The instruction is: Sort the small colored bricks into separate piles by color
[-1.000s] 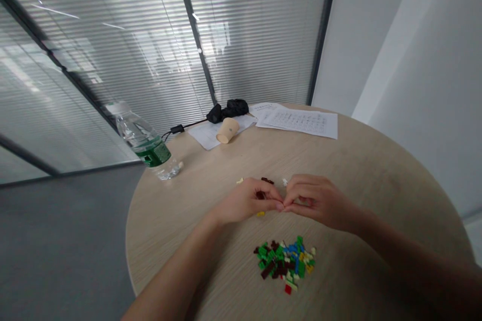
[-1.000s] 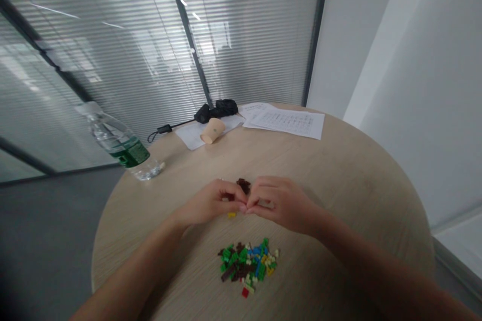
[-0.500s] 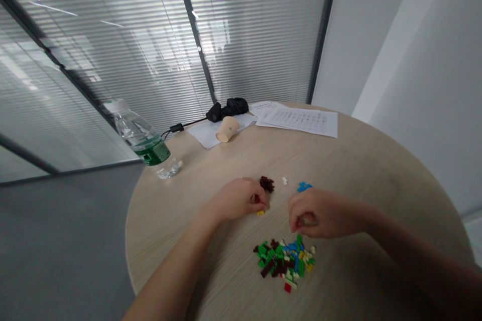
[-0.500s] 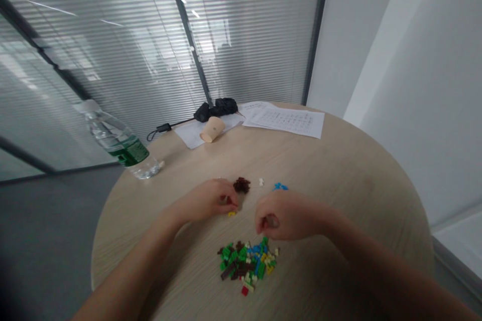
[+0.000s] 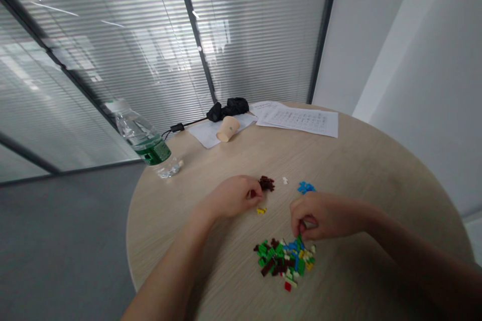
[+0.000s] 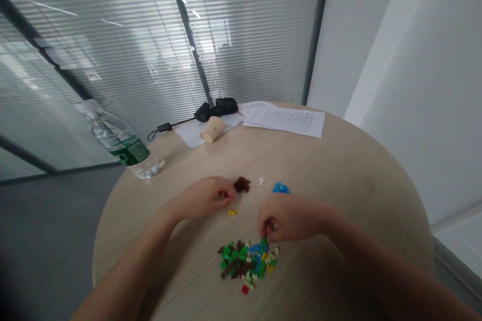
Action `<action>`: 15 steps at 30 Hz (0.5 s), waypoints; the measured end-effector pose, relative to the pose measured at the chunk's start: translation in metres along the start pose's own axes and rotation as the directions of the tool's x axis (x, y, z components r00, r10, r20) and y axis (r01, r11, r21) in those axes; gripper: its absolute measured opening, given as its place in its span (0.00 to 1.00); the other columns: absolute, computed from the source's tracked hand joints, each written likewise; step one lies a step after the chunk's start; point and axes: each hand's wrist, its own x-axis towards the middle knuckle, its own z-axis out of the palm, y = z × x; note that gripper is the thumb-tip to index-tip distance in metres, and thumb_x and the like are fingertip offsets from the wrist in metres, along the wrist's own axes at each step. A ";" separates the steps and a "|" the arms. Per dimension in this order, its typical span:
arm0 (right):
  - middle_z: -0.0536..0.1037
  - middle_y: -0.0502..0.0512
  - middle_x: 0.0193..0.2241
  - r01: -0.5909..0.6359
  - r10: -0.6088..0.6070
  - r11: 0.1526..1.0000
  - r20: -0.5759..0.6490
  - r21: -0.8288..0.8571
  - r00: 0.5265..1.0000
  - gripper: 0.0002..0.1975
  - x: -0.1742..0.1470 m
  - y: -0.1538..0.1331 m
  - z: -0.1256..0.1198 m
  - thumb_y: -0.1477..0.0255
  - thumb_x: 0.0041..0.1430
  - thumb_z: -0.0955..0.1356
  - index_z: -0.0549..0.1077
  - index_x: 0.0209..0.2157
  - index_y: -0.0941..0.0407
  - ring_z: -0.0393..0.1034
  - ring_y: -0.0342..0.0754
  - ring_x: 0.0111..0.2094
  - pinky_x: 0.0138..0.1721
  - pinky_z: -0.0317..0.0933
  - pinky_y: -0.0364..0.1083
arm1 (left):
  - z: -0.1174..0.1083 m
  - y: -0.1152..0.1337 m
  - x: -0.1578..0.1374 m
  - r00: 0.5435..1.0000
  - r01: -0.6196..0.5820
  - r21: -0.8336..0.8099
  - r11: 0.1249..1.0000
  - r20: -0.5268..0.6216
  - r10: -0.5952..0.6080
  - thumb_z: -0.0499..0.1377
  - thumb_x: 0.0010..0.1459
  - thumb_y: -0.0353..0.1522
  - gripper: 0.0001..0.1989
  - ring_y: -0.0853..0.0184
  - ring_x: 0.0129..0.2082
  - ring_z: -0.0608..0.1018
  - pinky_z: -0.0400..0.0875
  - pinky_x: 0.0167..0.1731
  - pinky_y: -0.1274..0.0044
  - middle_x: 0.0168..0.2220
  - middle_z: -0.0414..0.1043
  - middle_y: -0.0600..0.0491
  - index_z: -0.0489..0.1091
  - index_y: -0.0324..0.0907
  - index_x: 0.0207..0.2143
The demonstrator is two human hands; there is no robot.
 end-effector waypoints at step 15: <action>0.70 0.50 0.24 0.016 -0.022 0.998 -0.098 -0.060 0.995 0.04 0.003 0.001 0.000 0.79 0.49 0.67 0.74 0.28 0.59 0.63 0.41 0.26 0.30 0.57 0.41 | -0.005 -0.018 -0.011 0.976 0.113 0.038 0.993 0.180 -0.118 0.57 0.45 0.28 0.08 0.69 0.27 0.72 0.64 0.28 0.79 0.29 0.74 0.53 0.74 0.41 0.28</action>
